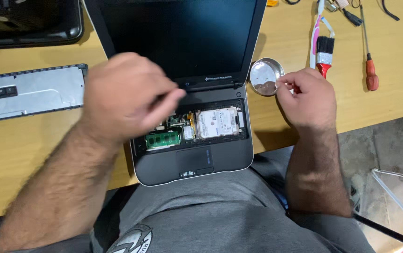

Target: The person uses a screwdriver to remove screws from the hard drive and other internal components of a disassembled laptop resting on their lap. They carefully unscrew and manipulate the hardware inside the open laptop chassis.

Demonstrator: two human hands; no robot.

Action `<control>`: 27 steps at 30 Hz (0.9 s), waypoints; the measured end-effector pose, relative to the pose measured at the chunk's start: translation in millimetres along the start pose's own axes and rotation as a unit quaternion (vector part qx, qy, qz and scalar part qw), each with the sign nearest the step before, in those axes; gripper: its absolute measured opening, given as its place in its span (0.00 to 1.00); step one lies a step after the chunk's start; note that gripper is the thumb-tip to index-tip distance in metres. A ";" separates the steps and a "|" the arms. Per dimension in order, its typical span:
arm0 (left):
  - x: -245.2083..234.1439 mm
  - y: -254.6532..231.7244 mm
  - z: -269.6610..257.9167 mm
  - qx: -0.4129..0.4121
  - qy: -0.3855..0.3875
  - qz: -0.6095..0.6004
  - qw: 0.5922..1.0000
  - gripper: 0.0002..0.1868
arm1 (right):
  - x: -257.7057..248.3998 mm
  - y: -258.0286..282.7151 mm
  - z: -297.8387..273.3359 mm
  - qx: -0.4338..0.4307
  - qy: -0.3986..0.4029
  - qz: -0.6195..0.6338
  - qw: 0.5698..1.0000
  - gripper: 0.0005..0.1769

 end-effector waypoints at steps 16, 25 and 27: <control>2.5 69.0 -57.5 -0.122 0.003 -0.189 0.974 0.04 | -19.7 142.2 -30.1 -0.292 0.049 0.431 0.852 0.21; 5.2 66.2 -58.1 -0.089 0.044 -0.147 0.984 0.02 | 24.6 232.3 -11.9 -0.469 0.180 0.312 0.806 0.12; 3.6 67.5 -57.6 -0.078 0.040 -0.144 0.986 0.02 | 34.7 241.3 -9.2 -0.504 0.216 0.283 0.787 0.13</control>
Point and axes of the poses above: each hand's wrist, its own z-axis towards the middle knuckle, its own x-axis out of the palm, y = z × x, the point moved 10 cm from there along z, towards the middle knuckle, and after that the axes turned 11 degrees about z, right-handed, at the moved point
